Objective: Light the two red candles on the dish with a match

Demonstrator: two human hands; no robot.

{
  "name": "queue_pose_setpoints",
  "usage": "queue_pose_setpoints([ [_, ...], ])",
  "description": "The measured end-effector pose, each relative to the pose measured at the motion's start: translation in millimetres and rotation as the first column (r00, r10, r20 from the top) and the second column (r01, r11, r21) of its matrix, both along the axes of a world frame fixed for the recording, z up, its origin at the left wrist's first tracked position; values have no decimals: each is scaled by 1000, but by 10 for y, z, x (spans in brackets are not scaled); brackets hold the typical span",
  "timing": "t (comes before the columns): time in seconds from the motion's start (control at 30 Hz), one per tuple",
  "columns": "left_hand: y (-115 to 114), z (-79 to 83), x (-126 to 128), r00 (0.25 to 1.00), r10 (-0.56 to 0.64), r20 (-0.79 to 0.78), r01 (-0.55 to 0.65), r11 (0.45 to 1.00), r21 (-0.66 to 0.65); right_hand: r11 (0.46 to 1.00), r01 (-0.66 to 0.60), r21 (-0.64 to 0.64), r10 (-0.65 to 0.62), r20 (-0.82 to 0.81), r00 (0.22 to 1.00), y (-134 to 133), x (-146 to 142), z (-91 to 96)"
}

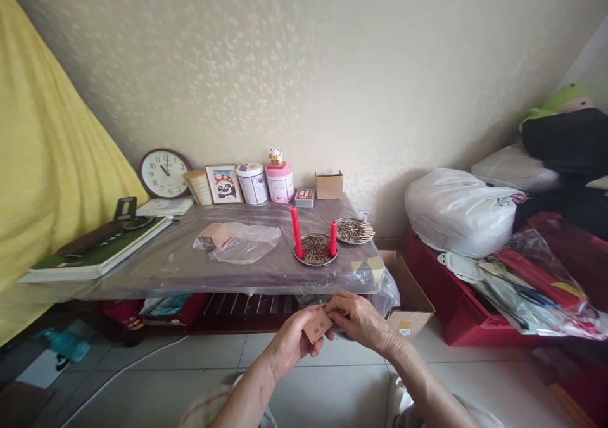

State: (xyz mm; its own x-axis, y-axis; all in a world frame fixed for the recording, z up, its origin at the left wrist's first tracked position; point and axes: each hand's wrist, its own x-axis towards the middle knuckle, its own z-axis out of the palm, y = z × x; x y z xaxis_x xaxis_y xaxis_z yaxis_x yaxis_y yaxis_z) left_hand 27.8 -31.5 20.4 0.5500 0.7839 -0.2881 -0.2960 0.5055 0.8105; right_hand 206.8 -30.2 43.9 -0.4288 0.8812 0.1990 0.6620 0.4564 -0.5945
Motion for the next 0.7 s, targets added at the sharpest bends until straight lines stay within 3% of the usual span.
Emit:
queue_pose_setpoints([
  [0.7, -2, 7, 7, 997, -22, -69, 25, 999, 35, 1000, 5, -28, -4, 51, 999, -41, -28, 84],
])
